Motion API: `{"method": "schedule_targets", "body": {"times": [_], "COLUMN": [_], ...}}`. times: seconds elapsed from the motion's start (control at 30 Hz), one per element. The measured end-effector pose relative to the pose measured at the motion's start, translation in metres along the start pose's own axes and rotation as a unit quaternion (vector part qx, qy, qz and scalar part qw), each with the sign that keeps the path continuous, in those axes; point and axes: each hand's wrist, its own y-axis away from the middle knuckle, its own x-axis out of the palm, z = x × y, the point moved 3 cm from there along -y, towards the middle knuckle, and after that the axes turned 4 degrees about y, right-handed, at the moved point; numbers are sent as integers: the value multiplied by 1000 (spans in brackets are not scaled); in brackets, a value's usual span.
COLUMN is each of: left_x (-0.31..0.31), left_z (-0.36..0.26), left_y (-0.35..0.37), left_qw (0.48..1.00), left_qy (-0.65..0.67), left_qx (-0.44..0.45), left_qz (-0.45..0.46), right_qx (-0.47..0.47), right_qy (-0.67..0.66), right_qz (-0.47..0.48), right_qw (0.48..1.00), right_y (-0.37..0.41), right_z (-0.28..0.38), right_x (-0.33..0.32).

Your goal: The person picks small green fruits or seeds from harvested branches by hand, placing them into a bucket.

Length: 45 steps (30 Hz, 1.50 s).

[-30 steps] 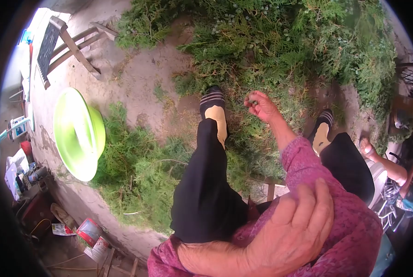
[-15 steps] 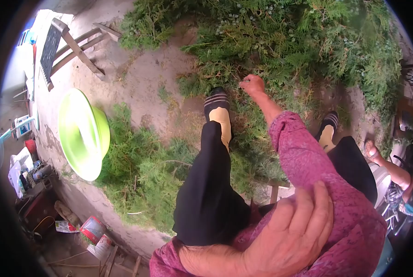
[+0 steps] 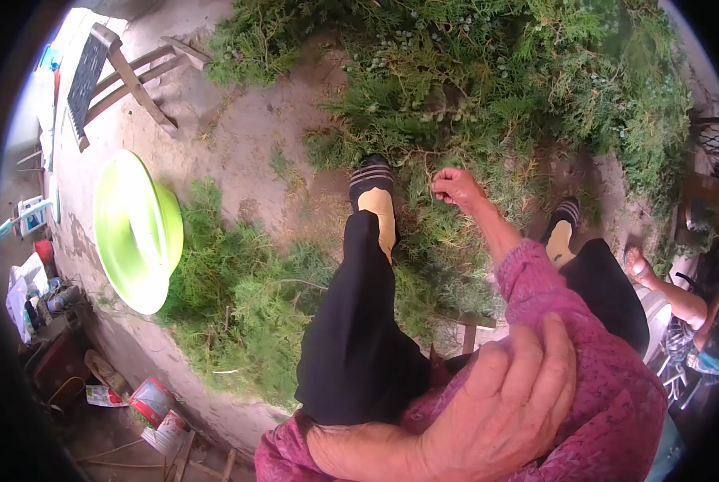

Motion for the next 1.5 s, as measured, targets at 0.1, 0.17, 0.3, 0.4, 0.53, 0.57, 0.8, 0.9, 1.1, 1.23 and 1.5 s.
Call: {"method": "schedule_targets", "body": {"times": [0.1, 0.17, 0.3, 0.4, 0.53, 0.57, 0.8, 0.9, 1.1, 1.23, 1.5], "left_x": [-2, -2, 11, 11, 10, 10, 10, 10, -7, -1, -6], "left_z": [2, 1, -3, -4, -3, -3, -4, 1, 11, 8, -2], "left_y": [0, 0, 4, 6, 7, 7, 4, 1, -7, 3, -7], "left_qw": [995, 995, 1000, 996, 996, 996, 997, 997, 998, 995, 997], "left_qy": [13, 12, -7, -26, -29, -29, -36, -44, -56, -55, -28], "left_qx": [9, 11, -1, -11, -6, -7, -1, -3, -25, -24, 21], "left_qz": [96, 97, -2, -90, -79, -79, -69, -66, 24, -80, 66], "right_qx": [-10, 8, 63, 37, 48, 48, -253, -336, -187, -222, -85], "right_qy": [-76, -31, 26, -66, -19, -19, 190, 299, 466, 419, 182], "right_qz": [24, 28, 60, -17, -131, -131, -135, -73, -162, -152, 35], "right_qw": [997, 999, 996, 997, 990, 990, 939, 890, 849, 867, 979], "right_y": [24, 34, 54, 82, 92, 90, 14, -26, -63, -77, 62], "right_z": [2, 0, -19, -28, -57, -53, 73, 96, 96, 91, 136], "right_x": [-1, -5, -24, -50, -98, -98, 22, 99, 141, 103, -1]}}
